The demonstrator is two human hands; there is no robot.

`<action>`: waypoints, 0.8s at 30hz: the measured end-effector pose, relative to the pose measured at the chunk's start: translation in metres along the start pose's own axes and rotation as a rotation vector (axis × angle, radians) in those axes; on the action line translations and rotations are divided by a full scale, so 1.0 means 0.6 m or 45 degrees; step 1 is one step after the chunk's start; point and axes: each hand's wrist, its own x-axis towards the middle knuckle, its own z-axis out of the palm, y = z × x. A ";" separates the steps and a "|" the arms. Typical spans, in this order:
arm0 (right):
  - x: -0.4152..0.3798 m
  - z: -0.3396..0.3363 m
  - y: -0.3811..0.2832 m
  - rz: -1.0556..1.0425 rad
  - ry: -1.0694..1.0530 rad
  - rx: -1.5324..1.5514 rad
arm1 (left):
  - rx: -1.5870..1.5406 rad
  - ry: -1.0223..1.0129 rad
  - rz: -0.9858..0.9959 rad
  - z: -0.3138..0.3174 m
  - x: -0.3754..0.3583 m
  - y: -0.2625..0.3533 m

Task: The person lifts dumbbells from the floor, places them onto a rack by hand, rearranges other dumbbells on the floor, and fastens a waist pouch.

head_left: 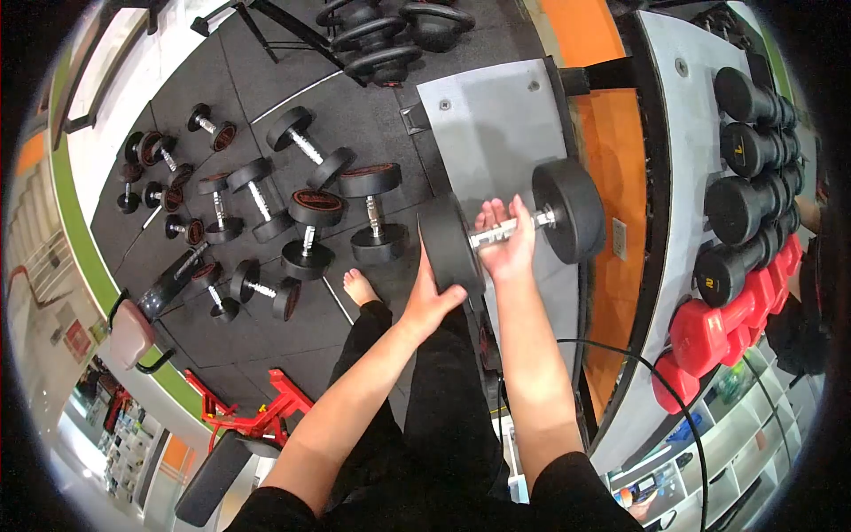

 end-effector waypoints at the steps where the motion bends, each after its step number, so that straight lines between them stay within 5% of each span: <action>1: 0.014 0.016 0.000 -0.012 0.066 0.049 | 0.033 0.010 -0.010 -0.001 0.007 -0.005; 4: 0.018 0.067 -0.011 0.058 0.004 0.098 | 0.101 0.140 -0.125 0.001 0.057 0.043; 7: 0.045 0.095 -0.022 -0.001 -0.220 0.085 | -0.137 0.352 0.067 0.003 0.112 0.117; 8: 0.050 0.117 -0.027 -0.035 -0.222 0.140 | 0.097 0.536 0.163 -0.011 0.144 0.118; 9: 0.067 0.131 -0.031 -0.050 -0.284 0.158 | -0.198 0.445 -0.129 -0.020 0.160 0.160; 12: 0.099 0.165 -0.025 -0.005 -0.489 0.172 | -0.658 0.429 -0.359 -0.114 0.250 0.150; 15: 0.137 0.208 0.003 -0.009 -0.395 0.076 | -0.333 0.542 -0.382 -0.115 0.265 0.227; 22: 0.109 0.198 0.013 -0.106 -0.106 0.011 | 0.120 0.631 -0.245 -0.044 0.192 0.201; 24: 0.090 0.194 -0.009 -0.125 -0.088 0.006 | 0.686 0.894 0.176 0.001 0.165 0.167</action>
